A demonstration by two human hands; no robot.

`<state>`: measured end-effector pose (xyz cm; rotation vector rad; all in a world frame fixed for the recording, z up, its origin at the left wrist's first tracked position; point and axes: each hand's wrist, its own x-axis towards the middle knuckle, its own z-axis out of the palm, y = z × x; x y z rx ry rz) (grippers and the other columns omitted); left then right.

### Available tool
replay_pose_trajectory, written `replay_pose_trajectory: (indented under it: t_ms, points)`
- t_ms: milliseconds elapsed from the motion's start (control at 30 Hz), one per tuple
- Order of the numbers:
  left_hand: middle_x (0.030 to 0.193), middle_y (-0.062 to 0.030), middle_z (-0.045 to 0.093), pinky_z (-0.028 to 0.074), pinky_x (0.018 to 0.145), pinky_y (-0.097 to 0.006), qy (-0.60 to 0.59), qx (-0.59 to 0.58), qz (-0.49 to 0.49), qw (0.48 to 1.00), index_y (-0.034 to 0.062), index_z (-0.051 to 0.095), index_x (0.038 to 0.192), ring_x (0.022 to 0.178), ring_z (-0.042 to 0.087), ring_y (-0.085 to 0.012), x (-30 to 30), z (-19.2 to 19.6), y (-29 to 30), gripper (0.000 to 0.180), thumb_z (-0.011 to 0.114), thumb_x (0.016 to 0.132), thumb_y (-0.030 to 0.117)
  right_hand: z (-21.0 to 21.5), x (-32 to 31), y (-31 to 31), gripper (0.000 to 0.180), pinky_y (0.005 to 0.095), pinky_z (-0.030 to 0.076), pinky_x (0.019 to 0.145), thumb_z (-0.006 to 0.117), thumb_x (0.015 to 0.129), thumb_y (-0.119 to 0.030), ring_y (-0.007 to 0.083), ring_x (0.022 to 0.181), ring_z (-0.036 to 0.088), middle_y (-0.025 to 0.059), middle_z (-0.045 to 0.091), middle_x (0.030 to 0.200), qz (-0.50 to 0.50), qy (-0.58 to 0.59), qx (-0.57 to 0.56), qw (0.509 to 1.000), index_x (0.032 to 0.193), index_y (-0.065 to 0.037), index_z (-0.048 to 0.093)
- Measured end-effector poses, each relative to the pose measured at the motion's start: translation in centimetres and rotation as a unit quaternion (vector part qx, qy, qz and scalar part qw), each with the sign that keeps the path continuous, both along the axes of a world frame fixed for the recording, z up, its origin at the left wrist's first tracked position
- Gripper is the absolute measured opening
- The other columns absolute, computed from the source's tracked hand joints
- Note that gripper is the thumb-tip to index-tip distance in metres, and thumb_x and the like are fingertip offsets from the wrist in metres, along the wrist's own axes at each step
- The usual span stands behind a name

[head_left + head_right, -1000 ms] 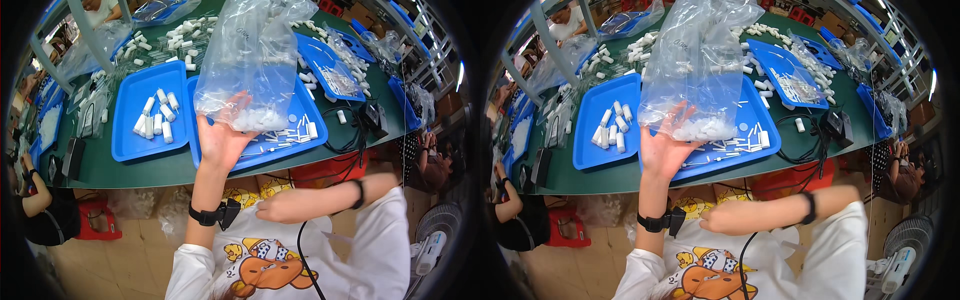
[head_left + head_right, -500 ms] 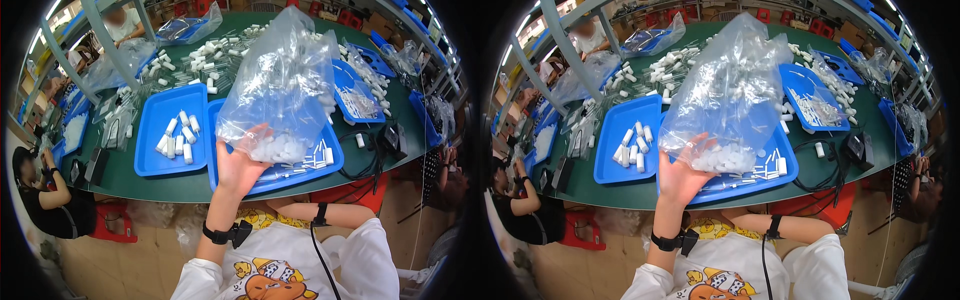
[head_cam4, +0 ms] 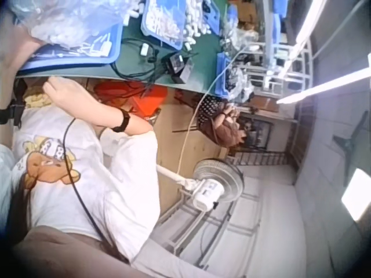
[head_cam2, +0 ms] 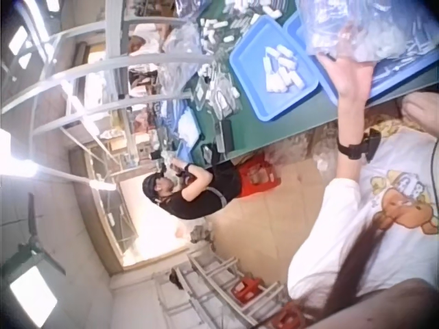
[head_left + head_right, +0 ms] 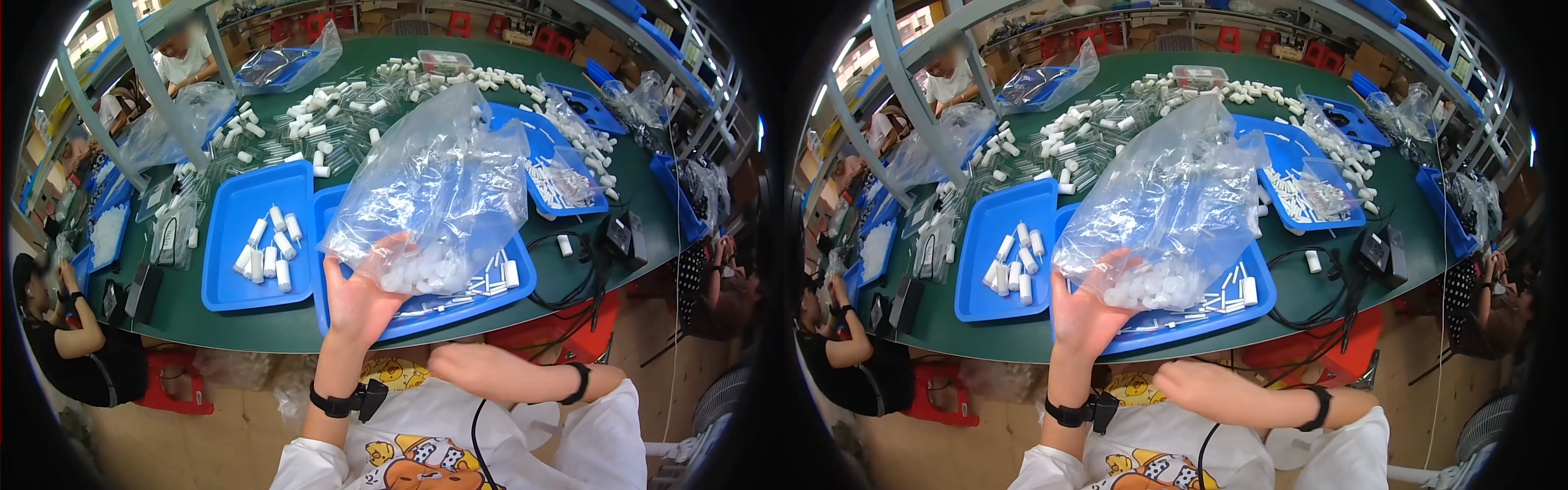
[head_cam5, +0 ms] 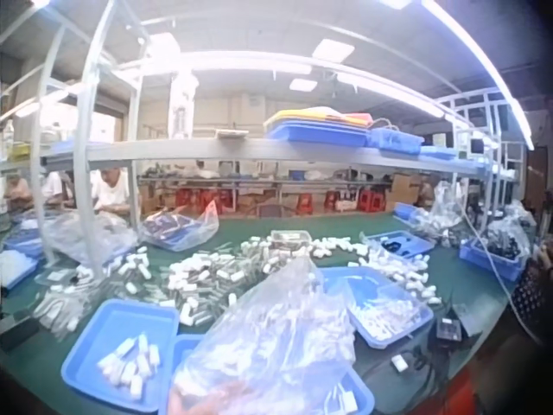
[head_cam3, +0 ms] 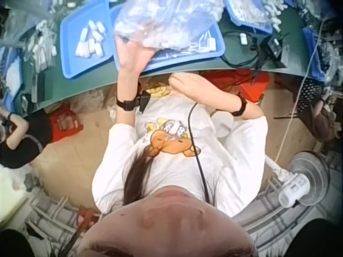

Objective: Assembling small white plastic components at a factory workbench.

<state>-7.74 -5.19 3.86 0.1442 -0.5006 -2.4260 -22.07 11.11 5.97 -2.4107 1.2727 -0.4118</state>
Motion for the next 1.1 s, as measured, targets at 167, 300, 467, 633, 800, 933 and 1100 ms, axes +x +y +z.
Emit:
replay_pose_trajectory:
  t_ms: [167, 300, 467, 633, 800, 933, 1100]
  points:
    - [0.128, -0.0209, 0.044, 0.02, 0.107, -0.056, -0.012, 0.012, 0.012, 1.0, -0.0013, 0.047, 0.127, 0.125, 0.035, -0.0386, 0.2, 0.5, 0.2, 0.094, 0.018, 0.083, 0.076, 5.2, -4.5, -0.9, 0.014, 0.0361, 0.048, 0.072, 0.055, 0.082, -0.004, 0.0332, 0.088, 0.057, 0.0154, 0.054, 0.096, -0.239, 0.033, -0.091, 0.966, 0.094, 0.0, 0.049]
    - [0.125, -0.0187, 0.047, 0.021, 0.108, -0.05, -0.008, 0.023, -0.002, 1.0, -0.0028, 0.048, 0.126, 0.122, 0.039, -0.0336, 0.4, 0.8, 0.2, 0.101, 0.009, 0.08, 0.078, 5.7, -7.5, -2.0, 0.013, 0.0363, 0.047, 0.062, 0.063, 0.082, -0.009, 0.0314, 0.071, 0.059, 0.0141, 0.056, 0.081, -0.24, 0.003, -0.117, 0.964, 0.087, 0.001, 0.056]
    - [0.124, -0.0193, 0.048, 0.023, 0.107, -0.05, -0.012, 0.015, 0.0, 1.0, -0.0027, 0.049, 0.123, 0.121, 0.039, -0.034, 1.2, 0.8, 0.3, 0.101, 0.014, 0.079, 0.08, 9.8, -11.1, -8.6, 0.006, 0.0361, 0.046, 0.067, 0.058, 0.084, -0.003, 0.0319, 0.076, 0.058, 0.0156, 0.059, 0.081, -0.284, -0.04, -0.415, 0.863, 0.087, 0.002, 0.059]
    - [0.125, -0.0212, 0.047, 0.023, 0.105, -0.053, 0.002, 0.009, 0.006, 1.0, -0.0028, 0.049, 0.123, 0.121, 0.039, -0.0377, 1.1, 0.7, 0.5, 0.099, 0.023, 0.077, 0.081, 10.6, -16.8, -16.2, 0.029, 0.036, 0.047, 0.064, 0.051, 0.092, -0.023, 0.028, 0.066, 0.059, 0.0154, 0.061, 0.072, -0.302, 0.045, -0.104, 0.947, 0.084, 0.003, 0.062]
    - [0.128, -0.0192, 0.045, 0.026, 0.106, -0.05, 0.028, -0.027, -0.01, 0.999, 0.002, 0.037, 0.134, 0.122, 0.039, -0.034, 2.0, 2.4, 0.7, 0.087, 0.03, 0.082, 0.072, 13.9, -17.3, -17.4, 0.044, 0.0319, 0.04, 0.052, 0.05, 0.095, -0.03, 0.0182, 0.048, 0.048, 0.008, 0.053, 0.052, -0.268, 0.078, -0.05, 0.959, 0.066, 0.002, 0.06]
    - [0.132, -0.02, 0.041, 0.032, 0.102, -0.051, -0.032, -0.168, 0.044, 0.984, 0.0099, 0.025, 0.141, 0.125, 0.038, -0.0345, 3.3, 3.6, 0.5, 0.074, 0.057, 0.083, 0.043, 18.0, -14.9, -17.3, 0.045, 0.0323, 0.032, 0.045, 0.052, 0.094, -0.027, 0.0174, 0.042, 0.037, 0.0097, 0.042, 0.048, -0.209, 0.091, -0.248, 0.941, 0.061, 0.003, 0.053]
    - [0.131, -0.0211, 0.041, 0.041, 0.098, -0.04, -0.063, -0.195, 0.099, 0.974, 0.017, 0.007, 0.148, 0.115, 0.05, -0.0322, 5.3, 5.4, -0.1, 0.101, 0.063, 0.066, -0.003, 21.6, -10.9, -16.1, 0.045, 0.0368, 0.033, 0.044, 0.053, 0.093, -0.027, 0.0287, 0.043, 0.041, 0.0125, 0.041, 0.047, -0.151, 0.116, -0.477, 0.858, 0.056, -0.002, 0.051]
